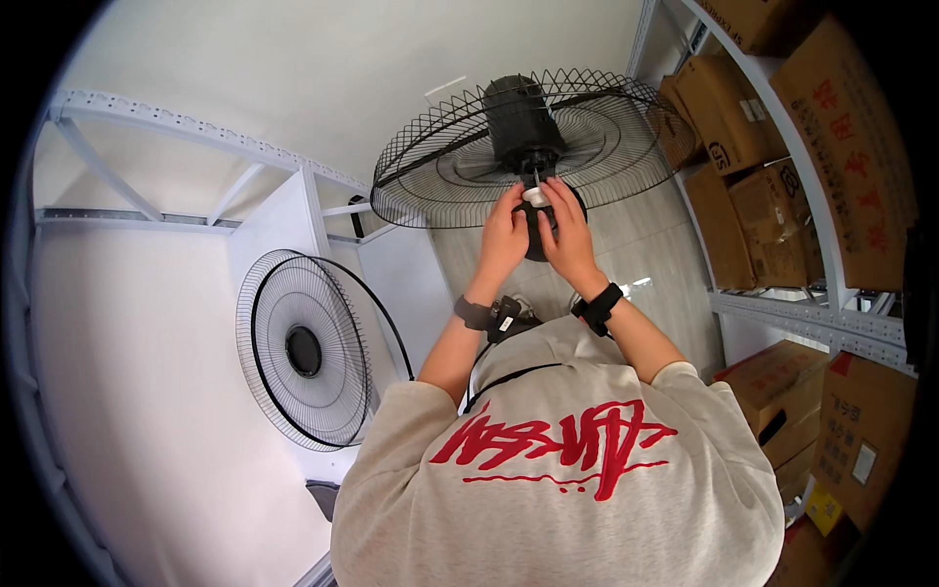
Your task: The person assembles a standing fan by first using a screwdriver to secure the front grill to the fan housing. They then attach the fan blades to the motor hub and secure them with a nut. Finally, they attach the rear grill to complete the assembly.
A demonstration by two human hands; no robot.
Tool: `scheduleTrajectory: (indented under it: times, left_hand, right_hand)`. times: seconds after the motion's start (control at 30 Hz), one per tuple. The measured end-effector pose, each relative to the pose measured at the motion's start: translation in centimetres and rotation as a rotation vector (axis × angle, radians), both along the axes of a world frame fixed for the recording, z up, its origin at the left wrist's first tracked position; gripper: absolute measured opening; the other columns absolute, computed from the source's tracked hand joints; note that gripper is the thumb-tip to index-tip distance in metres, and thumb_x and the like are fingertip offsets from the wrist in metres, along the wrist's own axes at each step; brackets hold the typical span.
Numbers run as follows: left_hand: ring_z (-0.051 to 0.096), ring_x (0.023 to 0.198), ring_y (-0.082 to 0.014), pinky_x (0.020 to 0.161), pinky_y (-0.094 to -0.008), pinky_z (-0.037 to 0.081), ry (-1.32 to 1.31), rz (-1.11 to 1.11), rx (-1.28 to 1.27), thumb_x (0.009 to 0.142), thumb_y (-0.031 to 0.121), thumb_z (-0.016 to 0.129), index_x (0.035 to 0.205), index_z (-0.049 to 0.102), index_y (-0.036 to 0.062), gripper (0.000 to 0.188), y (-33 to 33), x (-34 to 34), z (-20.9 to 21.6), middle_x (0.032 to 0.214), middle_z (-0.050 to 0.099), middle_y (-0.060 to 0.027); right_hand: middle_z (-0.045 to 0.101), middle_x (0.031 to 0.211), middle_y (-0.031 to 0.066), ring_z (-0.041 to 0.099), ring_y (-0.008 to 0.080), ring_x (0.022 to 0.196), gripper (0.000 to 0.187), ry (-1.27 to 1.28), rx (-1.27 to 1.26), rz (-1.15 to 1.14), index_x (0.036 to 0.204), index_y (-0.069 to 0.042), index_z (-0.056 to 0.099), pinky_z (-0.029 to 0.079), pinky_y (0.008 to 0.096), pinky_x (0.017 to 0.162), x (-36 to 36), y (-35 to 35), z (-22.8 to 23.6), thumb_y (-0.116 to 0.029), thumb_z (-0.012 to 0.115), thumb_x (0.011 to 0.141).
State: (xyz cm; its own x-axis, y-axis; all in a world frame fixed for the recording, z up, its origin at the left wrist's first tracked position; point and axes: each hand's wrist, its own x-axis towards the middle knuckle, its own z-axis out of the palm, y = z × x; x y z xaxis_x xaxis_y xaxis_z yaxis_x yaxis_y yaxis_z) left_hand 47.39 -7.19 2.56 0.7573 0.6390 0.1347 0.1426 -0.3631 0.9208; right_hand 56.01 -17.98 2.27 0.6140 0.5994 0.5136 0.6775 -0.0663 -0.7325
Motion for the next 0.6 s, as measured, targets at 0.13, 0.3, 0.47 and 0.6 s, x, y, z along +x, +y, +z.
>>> scheduleTrajectory:
  times: [0.13, 0.3, 0.47, 0.6]
  left_hand:
    - [0.06, 0.109, -0.031, 0.088, -0.0361, 0.049, 0.007, 0.044, 0.052, 0.09, 0.0, 0.049, 0.133, 0.047, 0.0029, 0.043, -0.5, 0.0, -0.5, 0.121, 0.059, -0.0195]
    - [0.061, 0.104, -0.0311, 0.085, -0.0359, 0.05, 0.012, 0.053, 0.078, 0.09, 0.003, 0.051, 0.132, 0.048, 0.003, 0.042, -0.4, 0.2, -1.7, 0.117, 0.061, -0.0201]
    - [0.061, 0.109, -0.0258, 0.091, -0.0347, 0.049, -0.042, 0.076, -0.141, 0.099, 0.019, 0.051, 0.131, 0.048, -0.0019, 0.038, -0.9, 0.9, -1.0, 0.123, 0.061, -0.0162]
    - [0.061, 0.108, -0.0263, 0.093, -0.0379, 0.049, -0.221, -0.016, -0.995, 0.1, 0.03, 0.049, 0.124, 0.053, -0.0009, 0.039, -0.3, 1.8, -1.4, 0.122, 0.06, -0.0159]
  right_hand:
    - [0.048, 0.136, 0.0177, 0.046, 0.0355, 0.126, 0.045, 0.095, -0.003, -0.118, 0.129, 0.0, 0.049, 0.039, 0.0405, 0.103, -0.2, -0.3, 0.2, 0.0, 0.057, 0.085]
    - [0.042, 0.143, 0.0172, 0.04, 0.0349, 0.133, 0.058, -0.094, -0.075, 0.127, 0.138, -0.002, 0.043, 0.036, 0.0408, 0.108, -0.1, -0.2, 0.9, 0.006, 0.055, 0.081]
    - [0.048, 0.138, 0.0182, 0.048, 0.0346, 0.127, 0.058, 0.105, -0.045, 0.031, 0.137, -0.004, 0.046, 0.041, 0.0404, 0.103, 0.0, -1.2, -1.1, 0.007, 0.055, 0.08]
    - [0.052, 0.134, 0.0194, 0.053, 0.0357, 0.12, 0.056, 0.122, -0.003, -0.011, 0.136, -0.006, 0.047, 0.044, 0.0407, 0.098, 0.1, -1.0, -1.3, 0.006, 0.055, 0.081]
